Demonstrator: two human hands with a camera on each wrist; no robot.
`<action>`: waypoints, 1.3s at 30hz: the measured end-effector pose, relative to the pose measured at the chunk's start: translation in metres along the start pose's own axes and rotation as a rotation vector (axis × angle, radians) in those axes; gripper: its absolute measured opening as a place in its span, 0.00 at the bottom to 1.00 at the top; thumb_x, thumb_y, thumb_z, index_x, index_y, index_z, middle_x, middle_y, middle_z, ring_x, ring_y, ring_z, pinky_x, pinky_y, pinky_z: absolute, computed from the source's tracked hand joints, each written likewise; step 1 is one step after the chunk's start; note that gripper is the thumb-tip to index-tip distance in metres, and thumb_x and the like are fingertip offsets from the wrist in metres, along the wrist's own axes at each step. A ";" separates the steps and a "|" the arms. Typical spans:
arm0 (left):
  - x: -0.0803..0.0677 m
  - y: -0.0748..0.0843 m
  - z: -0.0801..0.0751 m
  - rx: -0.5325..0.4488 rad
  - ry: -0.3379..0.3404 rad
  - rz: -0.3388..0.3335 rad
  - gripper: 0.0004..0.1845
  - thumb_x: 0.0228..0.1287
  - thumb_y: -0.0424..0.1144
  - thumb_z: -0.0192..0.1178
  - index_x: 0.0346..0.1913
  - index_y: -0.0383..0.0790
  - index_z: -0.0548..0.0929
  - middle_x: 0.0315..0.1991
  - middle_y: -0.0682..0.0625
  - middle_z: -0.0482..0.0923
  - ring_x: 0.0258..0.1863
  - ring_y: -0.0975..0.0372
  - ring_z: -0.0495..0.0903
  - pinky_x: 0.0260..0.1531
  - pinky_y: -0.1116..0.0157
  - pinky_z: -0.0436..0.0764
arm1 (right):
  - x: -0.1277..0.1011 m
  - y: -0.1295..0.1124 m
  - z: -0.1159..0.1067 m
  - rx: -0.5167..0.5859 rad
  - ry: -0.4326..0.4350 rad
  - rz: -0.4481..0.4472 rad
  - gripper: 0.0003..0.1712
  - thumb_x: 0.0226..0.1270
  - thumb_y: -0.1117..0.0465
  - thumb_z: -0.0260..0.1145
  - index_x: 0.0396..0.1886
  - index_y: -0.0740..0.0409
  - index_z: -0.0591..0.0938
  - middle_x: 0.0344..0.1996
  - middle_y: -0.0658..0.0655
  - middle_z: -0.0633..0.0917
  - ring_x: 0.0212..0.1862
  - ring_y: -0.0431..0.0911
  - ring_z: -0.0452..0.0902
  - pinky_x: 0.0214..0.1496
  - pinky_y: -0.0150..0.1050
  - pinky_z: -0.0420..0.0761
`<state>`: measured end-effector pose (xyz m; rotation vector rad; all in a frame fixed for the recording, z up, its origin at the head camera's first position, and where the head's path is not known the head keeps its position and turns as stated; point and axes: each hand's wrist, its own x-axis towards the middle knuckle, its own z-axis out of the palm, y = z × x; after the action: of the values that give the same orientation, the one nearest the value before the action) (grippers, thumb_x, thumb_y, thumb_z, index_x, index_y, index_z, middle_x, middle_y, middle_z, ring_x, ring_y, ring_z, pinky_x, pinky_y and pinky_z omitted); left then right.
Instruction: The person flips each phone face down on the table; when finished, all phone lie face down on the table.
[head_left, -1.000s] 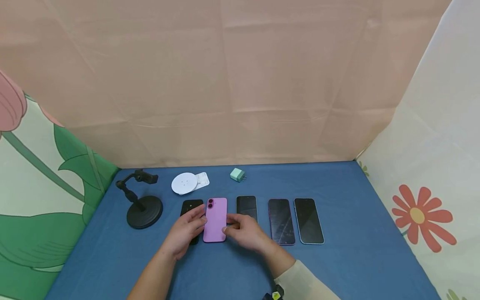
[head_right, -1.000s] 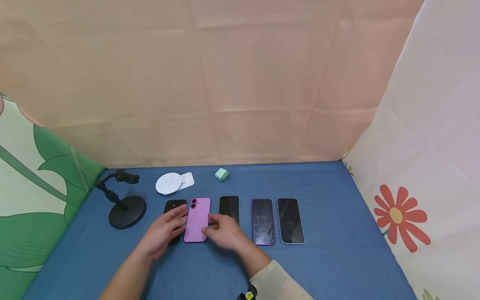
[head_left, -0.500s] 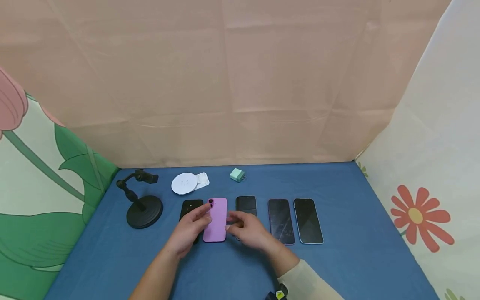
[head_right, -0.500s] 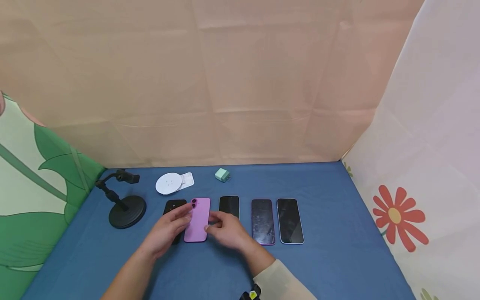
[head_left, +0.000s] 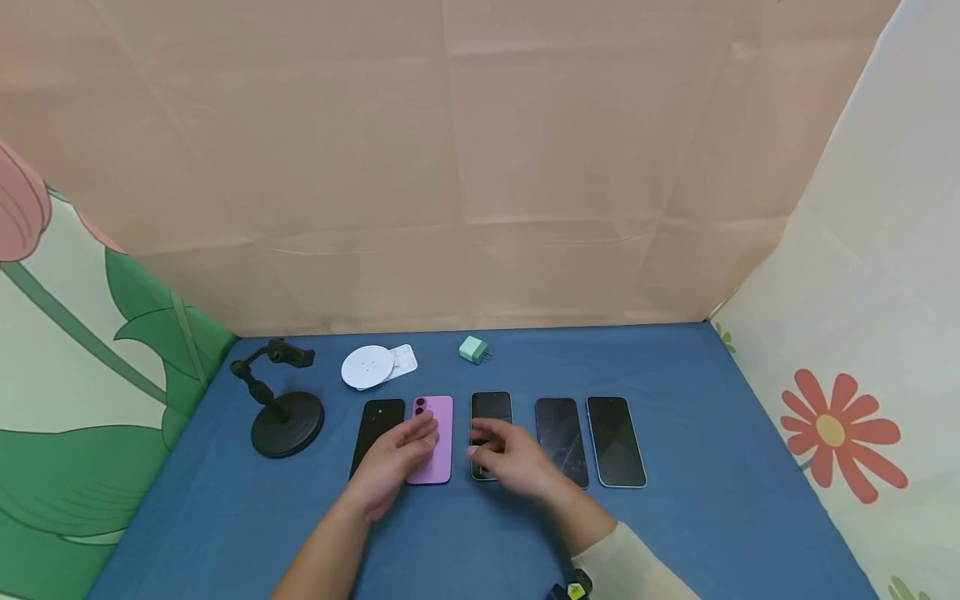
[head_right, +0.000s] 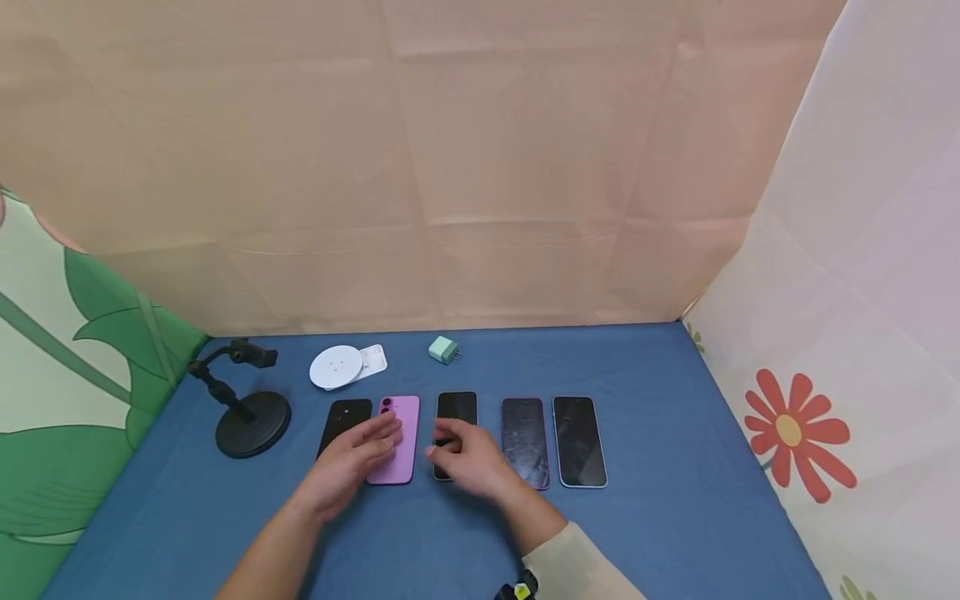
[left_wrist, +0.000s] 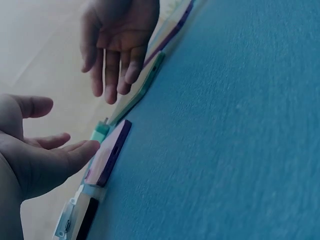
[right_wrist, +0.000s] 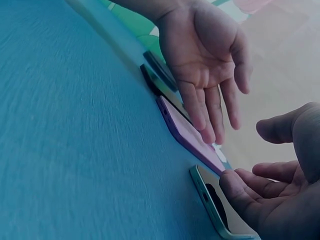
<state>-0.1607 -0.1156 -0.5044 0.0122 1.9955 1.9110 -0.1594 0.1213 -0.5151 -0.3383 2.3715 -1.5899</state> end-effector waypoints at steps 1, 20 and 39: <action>0.000 0.000 0.001 -0.005 -0.007 -0.002 0.32 0.78 0.38 0.58 0.79 0.34 0.63 0.77 0.40 0.66 0.77 0.48 0.63 0.74 0.44 0.62 | -0.001 0.000 -0.001 -0.005 0.004 0.001 0.31 0.75 0.54 0.66 0.71 0.64 0.75 0.60 0.61 0.84 0.54 0.50 0.83 0.51 0.45 0.86; 0.010 -0.008 0.019 -0.008 -0.127 0.001 0.33 0.79 0.37 0.55 0.80 0.30 0.59 0.77 0.34 0.62 0.75 0.45 0.66 0.72 0.48 0.64 | -0.016 0.015 -0.030 -0.114 0.142 0.057 0.29 0.71 0.54 0.70 0.67 0.63 0.79 0.54 0.57 0.86 0.47 0.46 0.81 0.45 0.42 0.82; 0.014 -0.006 0.034 -0.089 -0.158 -0.045 0.32 0.80 0.38 0.54 0.80 0.31 0.59 0.79 0.35 0.59 0.77 0.43 0.62 0.69 0.47 0.68 | -0.023 0.018 -0.034 -0.123 0.157 0.082 0.30 0.71 0.54 0.70 0.67 0.64 0.79 0.56 0.60 0.86 0.45 0.44 0.83 0.47 0.45 0.83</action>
<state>-0.1631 -0.0795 -0.5144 0.0912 1.7920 1.9066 -0.1507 0.1649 -0.5169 -0.1427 2.5722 -1.4871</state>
